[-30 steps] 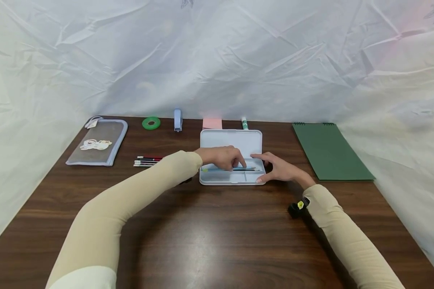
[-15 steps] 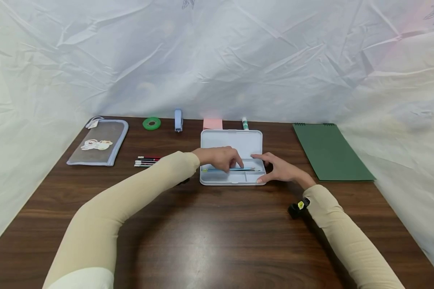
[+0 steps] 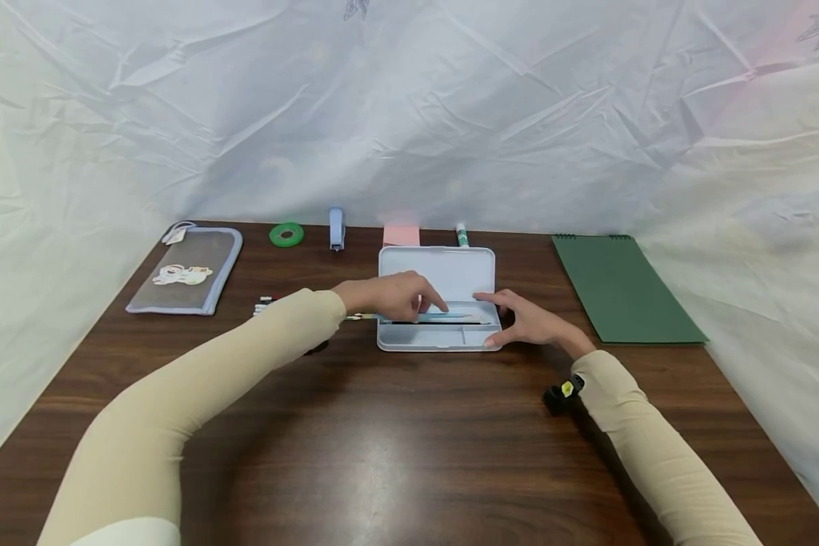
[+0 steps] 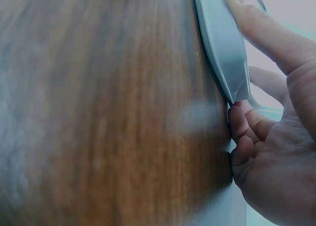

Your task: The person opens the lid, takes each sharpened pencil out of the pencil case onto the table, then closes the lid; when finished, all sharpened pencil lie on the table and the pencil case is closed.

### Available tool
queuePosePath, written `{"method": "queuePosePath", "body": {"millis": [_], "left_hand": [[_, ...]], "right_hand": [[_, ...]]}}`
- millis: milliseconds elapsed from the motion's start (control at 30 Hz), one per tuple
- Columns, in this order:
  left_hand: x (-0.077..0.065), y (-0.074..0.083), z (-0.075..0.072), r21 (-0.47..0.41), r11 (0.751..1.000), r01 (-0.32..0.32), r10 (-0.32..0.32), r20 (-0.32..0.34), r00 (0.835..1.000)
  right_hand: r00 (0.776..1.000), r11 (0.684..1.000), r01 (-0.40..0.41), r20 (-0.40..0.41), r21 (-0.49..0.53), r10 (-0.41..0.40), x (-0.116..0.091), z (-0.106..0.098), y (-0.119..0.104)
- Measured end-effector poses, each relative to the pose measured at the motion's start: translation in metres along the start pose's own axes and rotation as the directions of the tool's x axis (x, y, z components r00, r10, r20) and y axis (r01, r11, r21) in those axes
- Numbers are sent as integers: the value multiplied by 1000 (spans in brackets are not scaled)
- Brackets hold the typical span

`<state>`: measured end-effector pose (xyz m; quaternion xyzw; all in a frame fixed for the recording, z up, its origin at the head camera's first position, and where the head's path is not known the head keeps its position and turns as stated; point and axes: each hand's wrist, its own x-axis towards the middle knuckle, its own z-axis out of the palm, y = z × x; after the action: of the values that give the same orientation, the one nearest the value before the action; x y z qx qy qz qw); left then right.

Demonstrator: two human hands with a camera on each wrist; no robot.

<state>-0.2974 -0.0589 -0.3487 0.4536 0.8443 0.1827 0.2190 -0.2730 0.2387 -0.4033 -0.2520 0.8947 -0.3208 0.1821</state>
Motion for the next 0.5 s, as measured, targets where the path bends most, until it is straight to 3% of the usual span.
{"method": "queuePosePath", "body": {"millis": [500], "left_hand": [[-84, -33, -3, 18, 996, 90, -88, -93, 992]], "right_hand": [[1000, 1000, -6, 3, -7, 6, -1, -1, -1]]}}
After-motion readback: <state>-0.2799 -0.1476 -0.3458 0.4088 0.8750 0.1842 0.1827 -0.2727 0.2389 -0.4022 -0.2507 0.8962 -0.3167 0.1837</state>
